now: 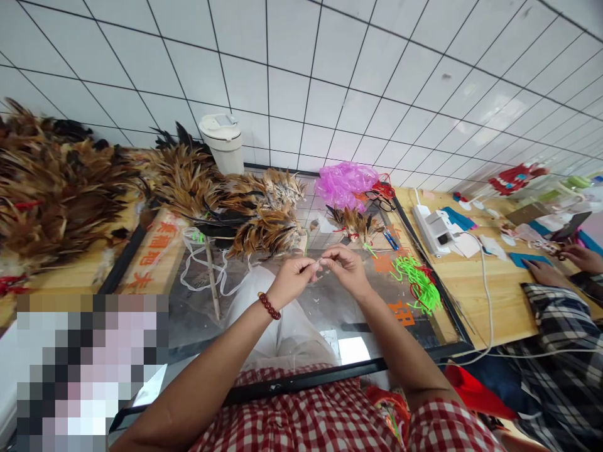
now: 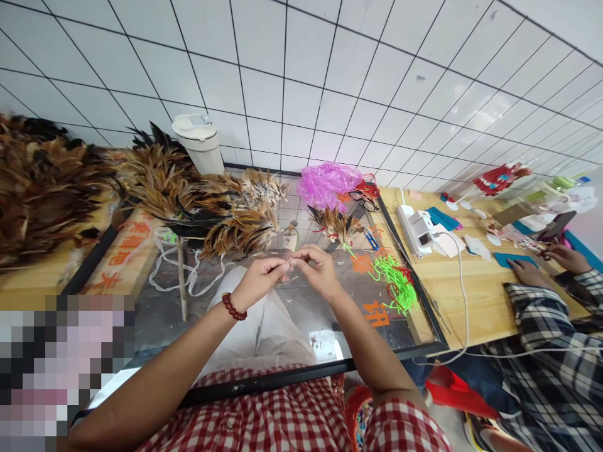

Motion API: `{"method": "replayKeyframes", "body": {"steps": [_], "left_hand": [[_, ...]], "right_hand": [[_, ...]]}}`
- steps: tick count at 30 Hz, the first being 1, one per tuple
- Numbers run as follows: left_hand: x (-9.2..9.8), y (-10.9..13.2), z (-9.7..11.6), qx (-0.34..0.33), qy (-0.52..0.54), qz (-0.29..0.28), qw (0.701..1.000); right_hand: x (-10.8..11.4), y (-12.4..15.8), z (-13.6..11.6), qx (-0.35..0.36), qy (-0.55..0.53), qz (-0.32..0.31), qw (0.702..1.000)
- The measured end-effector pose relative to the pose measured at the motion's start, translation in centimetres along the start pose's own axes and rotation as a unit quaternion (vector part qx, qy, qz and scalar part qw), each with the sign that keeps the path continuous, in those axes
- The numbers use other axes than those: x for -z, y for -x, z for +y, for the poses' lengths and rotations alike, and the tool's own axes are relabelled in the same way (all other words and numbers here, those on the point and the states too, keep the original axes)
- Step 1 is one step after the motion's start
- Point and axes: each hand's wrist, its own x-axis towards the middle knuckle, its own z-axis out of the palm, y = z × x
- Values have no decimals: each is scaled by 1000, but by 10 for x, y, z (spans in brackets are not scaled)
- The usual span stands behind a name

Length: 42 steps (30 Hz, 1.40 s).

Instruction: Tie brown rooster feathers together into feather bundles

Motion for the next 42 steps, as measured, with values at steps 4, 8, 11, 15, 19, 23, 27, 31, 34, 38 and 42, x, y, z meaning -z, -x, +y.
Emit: {"method": "replayKeyframes", "body": {"steps": [4, 8, 11, 15, 19, 23, 27, 31, 34, 38, 42], "left_hand": [[6, -4, 4, -11, 62, 151, 986], [12, -8, 8, -20, 120, 222, 967], [13, -7, 10, -17, 127, 224, 966], [9, -4, 7, -9, 50, 180, 982], [5, 0, 3, -54, -92, 124, 987], [3, 4, 3, -76, -198, 81, 974], [1, 5, 3, -53, -201, 37, 978], [-3, 3, 0, 4, -103, 6, 995], [-4, 1, 0, 35, -23, -13, 999], [4, -3, 4, 15, 71, 97, 993], [15, -6, 7, -8, 131, 212, 968]], "right_hand": [[5, 0, 5, 22, 92, -76, 993], [18, 1, 7, 53, 157, -229, 959], [23, 0, 6, 52, 209, -259, 942], [20, 0, -1, 71, 256, -287, 920], [15, 1, -11, 78, 315, -259, 909], [13, 3, -12, 117, 330, -198, 915], [10, 4, -7, 143, 294, -137, 935], [6, 5, -9, 157, 277, -90, 944], [5, 5, -10, 159, 259, -68, 950], [2, 5, -6, 94, 242, -45, 965], [-10, 8, 2, 49, 244, -108, 963]]}}
